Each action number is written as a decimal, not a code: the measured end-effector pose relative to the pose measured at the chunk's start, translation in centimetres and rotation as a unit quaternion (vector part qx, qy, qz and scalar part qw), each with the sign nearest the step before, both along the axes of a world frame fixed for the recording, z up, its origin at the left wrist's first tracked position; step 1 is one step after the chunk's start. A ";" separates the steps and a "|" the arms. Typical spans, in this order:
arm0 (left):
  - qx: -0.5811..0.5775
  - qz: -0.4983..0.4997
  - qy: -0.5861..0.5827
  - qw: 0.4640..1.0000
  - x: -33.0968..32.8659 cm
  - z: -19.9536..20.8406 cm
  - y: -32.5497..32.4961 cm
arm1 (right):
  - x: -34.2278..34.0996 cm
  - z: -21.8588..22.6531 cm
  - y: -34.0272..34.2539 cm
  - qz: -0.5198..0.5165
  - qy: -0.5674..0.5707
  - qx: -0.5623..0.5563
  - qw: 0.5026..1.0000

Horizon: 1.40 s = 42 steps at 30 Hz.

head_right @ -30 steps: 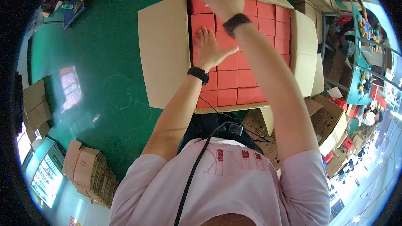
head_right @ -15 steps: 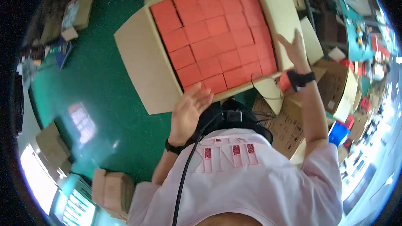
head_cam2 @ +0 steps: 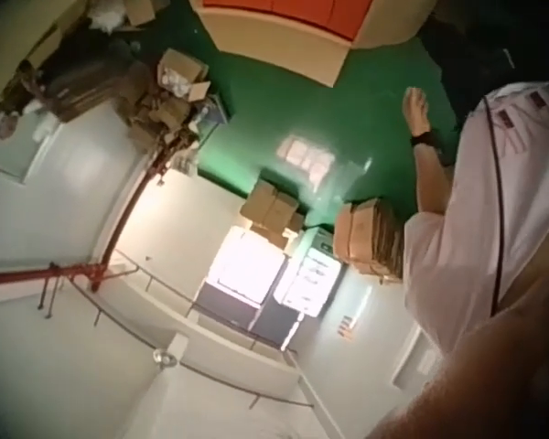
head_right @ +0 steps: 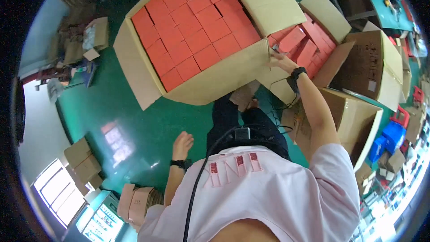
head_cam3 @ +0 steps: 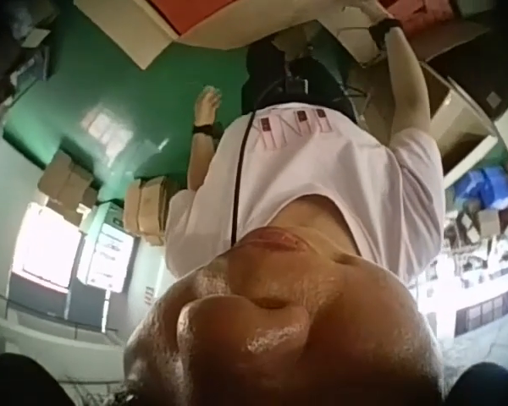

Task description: The worker packs red boxes into larger cardboard cartons and then packs electronic devices into the red boxes at a production station.

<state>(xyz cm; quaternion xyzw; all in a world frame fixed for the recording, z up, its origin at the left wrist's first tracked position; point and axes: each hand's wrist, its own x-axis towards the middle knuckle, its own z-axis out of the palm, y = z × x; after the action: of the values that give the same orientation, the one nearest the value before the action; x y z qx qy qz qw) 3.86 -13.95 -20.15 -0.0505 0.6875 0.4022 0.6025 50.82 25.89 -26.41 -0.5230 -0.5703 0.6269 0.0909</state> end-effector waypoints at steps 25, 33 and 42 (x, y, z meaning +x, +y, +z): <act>0.186 0.305 -0.108 0.928 -2.6 3.5 11.7 | -10.1 14.8 2.1 -0.271 0.100 0.275 0.917; 0.288 0.303 0.056 0.907 -5.5 2.2 18.0 | -1.8 13.4 8.0 -0.129 0.214 0.161 0.955; 0.284 -0.247 0.443 0.813 -3.7 8.5 23.0 | 4.5 9.4 7.5 -0.306 0.166 -0.269 0.898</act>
<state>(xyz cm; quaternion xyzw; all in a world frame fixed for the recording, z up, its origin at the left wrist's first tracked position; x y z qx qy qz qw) 0.14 9.06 -11.68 0.4782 0.7246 0.3961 0.2989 55.36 33.34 -16.97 -0.5643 -0.1688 0.7754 0.2277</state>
